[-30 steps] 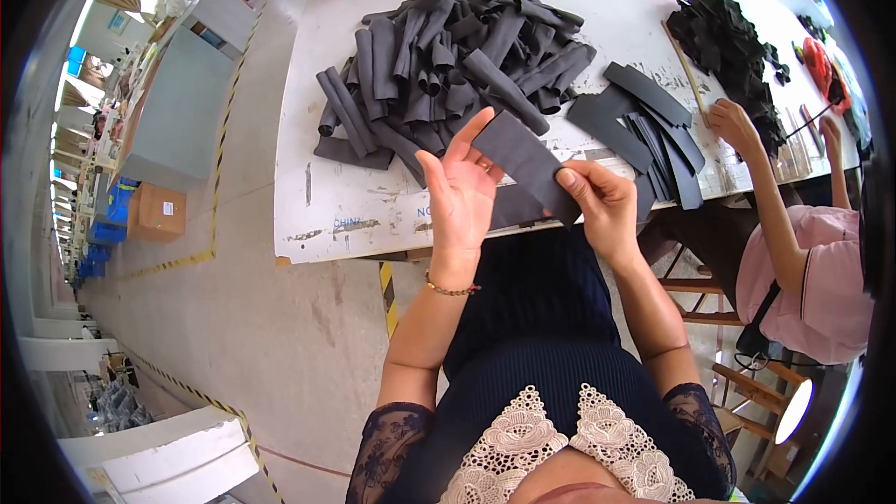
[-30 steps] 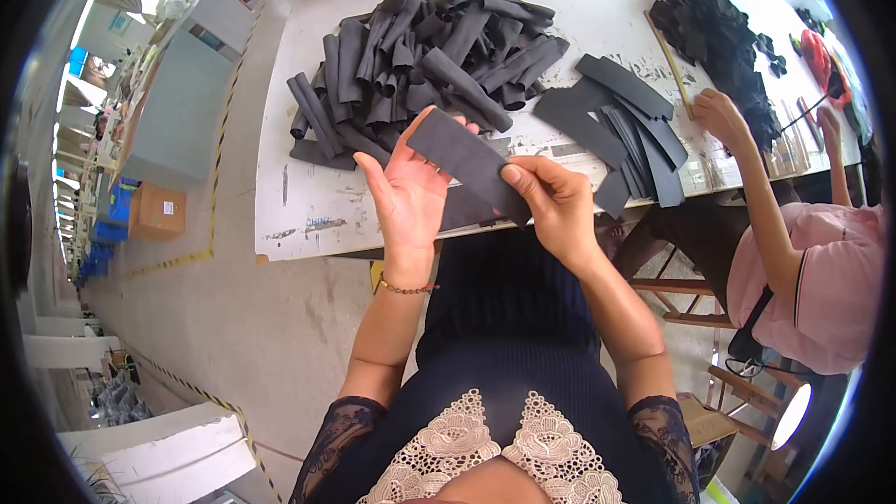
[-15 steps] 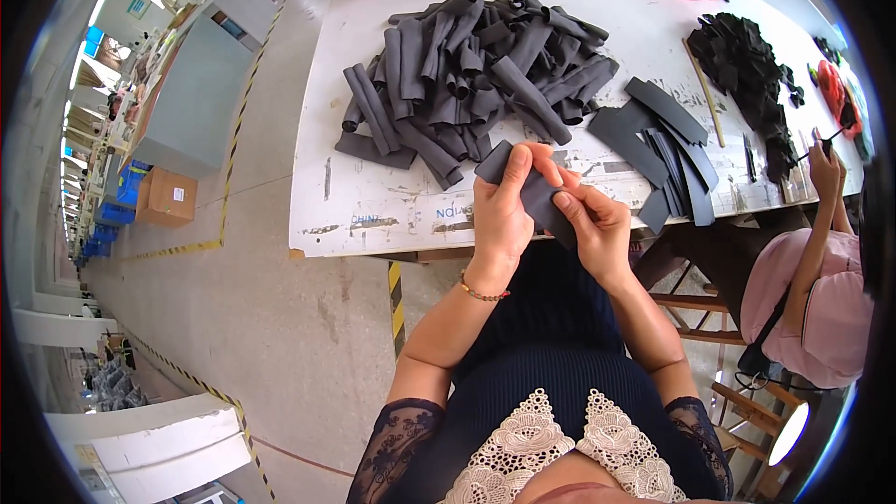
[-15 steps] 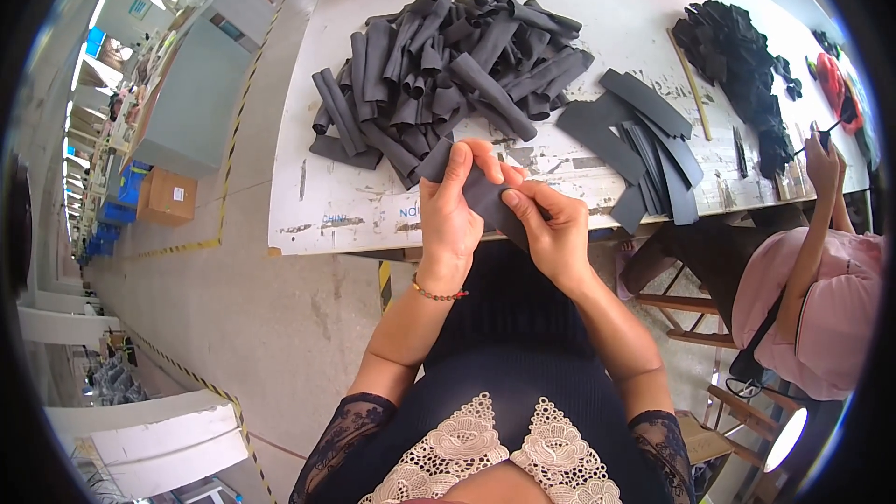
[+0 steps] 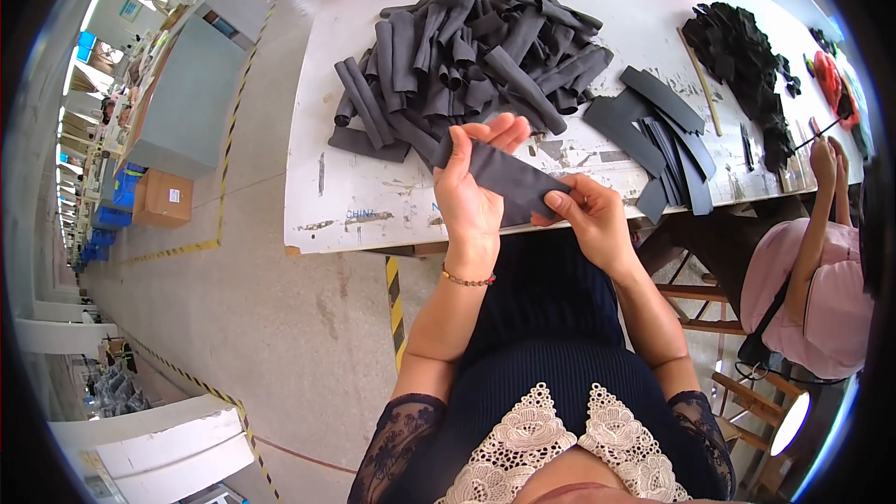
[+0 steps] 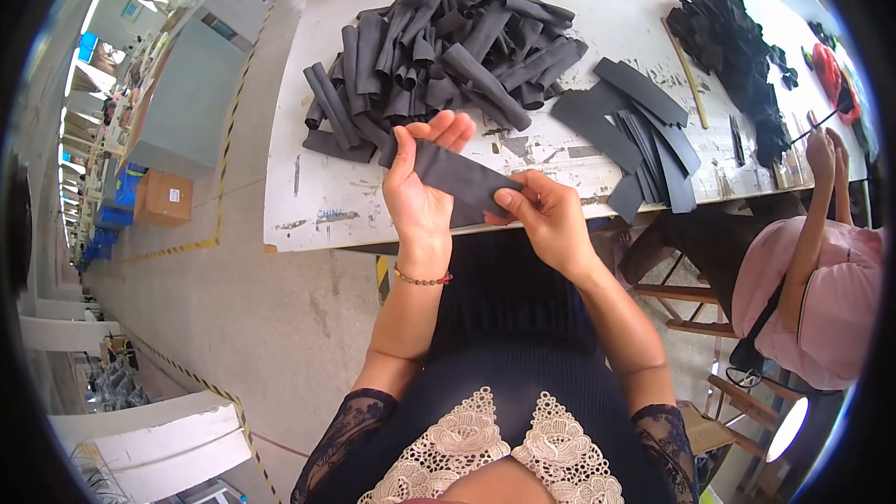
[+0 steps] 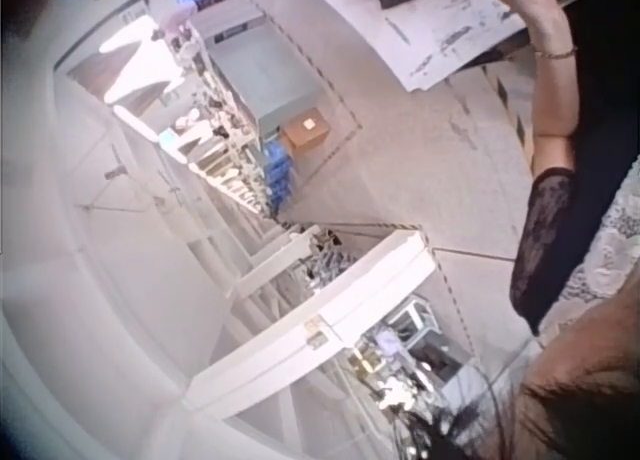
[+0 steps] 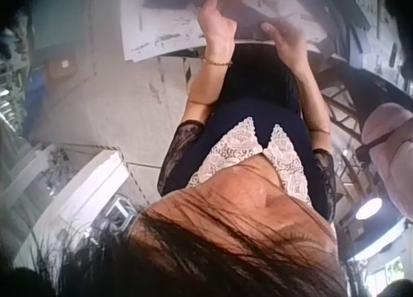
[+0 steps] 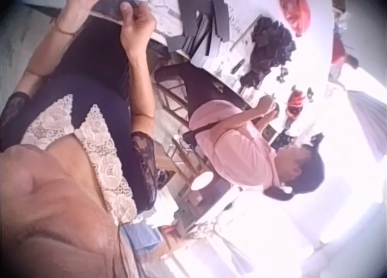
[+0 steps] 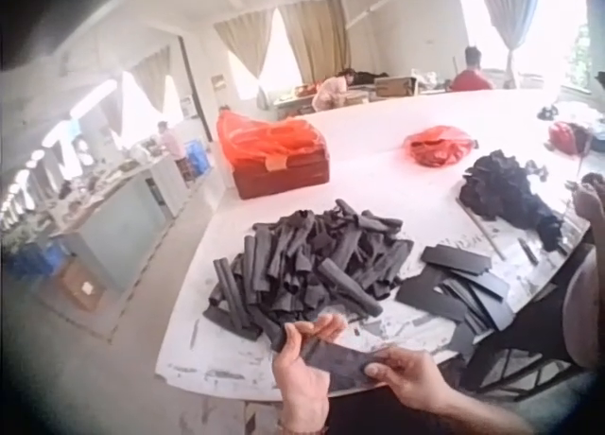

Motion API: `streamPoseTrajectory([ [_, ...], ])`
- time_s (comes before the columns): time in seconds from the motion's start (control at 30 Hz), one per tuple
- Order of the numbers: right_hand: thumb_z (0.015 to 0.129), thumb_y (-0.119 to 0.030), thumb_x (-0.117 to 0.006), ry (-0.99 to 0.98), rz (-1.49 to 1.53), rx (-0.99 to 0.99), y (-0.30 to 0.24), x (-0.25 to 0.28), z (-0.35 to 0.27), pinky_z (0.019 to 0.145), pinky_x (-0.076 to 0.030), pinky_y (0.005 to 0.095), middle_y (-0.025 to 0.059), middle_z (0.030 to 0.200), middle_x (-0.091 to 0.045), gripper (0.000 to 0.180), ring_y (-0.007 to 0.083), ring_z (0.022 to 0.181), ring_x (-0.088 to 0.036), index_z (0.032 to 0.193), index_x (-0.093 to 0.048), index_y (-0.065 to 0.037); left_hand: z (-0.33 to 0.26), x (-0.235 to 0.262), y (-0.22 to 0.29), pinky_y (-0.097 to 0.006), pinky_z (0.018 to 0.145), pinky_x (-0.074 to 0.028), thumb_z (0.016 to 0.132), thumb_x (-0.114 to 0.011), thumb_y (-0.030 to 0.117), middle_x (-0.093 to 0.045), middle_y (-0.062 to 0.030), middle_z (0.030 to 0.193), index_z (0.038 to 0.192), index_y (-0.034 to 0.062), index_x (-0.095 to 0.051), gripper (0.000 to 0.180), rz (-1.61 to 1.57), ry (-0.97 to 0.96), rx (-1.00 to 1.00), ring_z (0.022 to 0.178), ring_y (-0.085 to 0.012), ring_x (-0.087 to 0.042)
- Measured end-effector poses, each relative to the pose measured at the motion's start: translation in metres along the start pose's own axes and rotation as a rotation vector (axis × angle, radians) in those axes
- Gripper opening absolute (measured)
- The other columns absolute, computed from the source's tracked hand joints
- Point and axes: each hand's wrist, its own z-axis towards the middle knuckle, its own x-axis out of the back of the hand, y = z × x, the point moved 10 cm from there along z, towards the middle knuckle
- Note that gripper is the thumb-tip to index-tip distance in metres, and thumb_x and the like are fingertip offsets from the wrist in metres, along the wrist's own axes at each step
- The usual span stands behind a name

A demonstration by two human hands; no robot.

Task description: The recorder is inserting flat foam pieces into tubular foam sleeves at a workshop bench.

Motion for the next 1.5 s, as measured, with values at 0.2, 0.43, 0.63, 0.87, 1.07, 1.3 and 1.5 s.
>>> streamPoseTrajectory([
  [0.2,0.095,-0.009,-0.059,0.068,0.014,0.02,0.003,0.003,-0.007,0.067,-0.055,0.0258,0.0103,0.081,-0.068,0.015,0.0155,0.072,-0.068,0.095,-0.057,0.006,0.004,0.023,-0.006,-0.047,0.098,-0.048,0.101,-0.047,0.031,-0.065,-0.0196,0.11,0.094,0.0014,-0.059,0.033,-0.104,0.073,-0.031,0.105,-0.0341,-0.063],
  [0.43,0.096,-0.021,-0.059,0.182,-0.075,0.001,-0.004,0.028,0.009,0.059,-0.049,0.0234,0.0025,0.068,-0.061,0.025,0.0096,0.062,-0.061,0.089,-0.063,0.003,-0.003,-0.002,-0.008,-0.046,0.1,-0.048,0.101,-0.045,0.032,-0.064,-0.0196,0.11,0.095,0.0,-0.058,0.035,0.074,-0.042,-0.002,0.105,-0.0332,-0.063],
  [0.63,0.094,-0.018,-0.062,0.282,-0.234,0.058,-0.007,0.031,0.007,0.053,-0.042,0.0228,0.0008,0.062,-0.056,0.023,0.0062,0.057,-0.055,0.084,-0.065,0.003,0.002,0.017,-0.009,-0.043,0.099,-0.048,0.102,-0.046,0.026,-0.064,-0.0188,0.112,0.099,-0.0015,-0.058,0.031,-0.058,0.075,-0.018,0.106,-0.0307,-0.063],
  [0.87,0.092,-0.016,-0.063,0.088,-0.395,-0.037,-0.019,0.053,0.025,0.053,-0.041,0.023,0.0009,0.063,-0.055,0.019,0.0048,0.057,-0.05,0.085,-0.065,0.002,-0.038,0.017,0.053,-0.032,0.082,-0.047,0.084,-0.073,0.014,-0.062,-0.01,0.111,0.123,0.0015,-0.054,0.045,1.014,0.076,-0.385,0.086,-0.0163,-0.057],
  [1.07,0.083,-0.022,-0.07,0.14,-1.027,0.352,-0.034,0.024,0.002,0.073,-0.048,0.0387,0.0116,0.093,-0.063,0.025,0.0299,0.082,-0.058,0.103,-0.067,-0.008,-0.068,-0.007,-0.004,-0.043,0.102,-0.035,0.072,-0.078,0.027,-0.053,-0.0072,0.129,0.135,0.0107,-0.05,0.071,1.82,-0.706,-0.396,0.124,-0.0291,-0.044],
  [1.3,0.079,-0.025,-0.071,-0.119,-1.183,0.531,-0.019,-0.001,0.015,0.09,-0.042,0.0422,0.0099,0.113,-0.057,0.047,0.0308,0.104,-0.051,0.123,-0.062,-0.013,-0.027,0.001,-0.017,-0.04,0.097,-0.036,0.076,-0.073,0.024,-0.057,-0.005,0.115,0.123,0.0138,-0.064,0.049,1.754,-0.777,-0.248,0.11,-0.0247,-0.05],
  [1.5,0.083,-0.034,-0.066,-0.041,-1.343,0.614,-0.012,0.005,0.022,0.087,-0.042,0.042,0.0096,0.117,-0.052,0.05,0.0301,0.104,-0.049,0.126,-0.057,-0.009,-0.049,-0.047,0.008,-0.043,0.094,-0.037,0.077,-0.073,0.019,-0.061,-0.0063,0.109,0.107,0.0109,-0.066,0.032,1.848,-0.69,-0.648,0.108,-0.0253,-0.053],
])
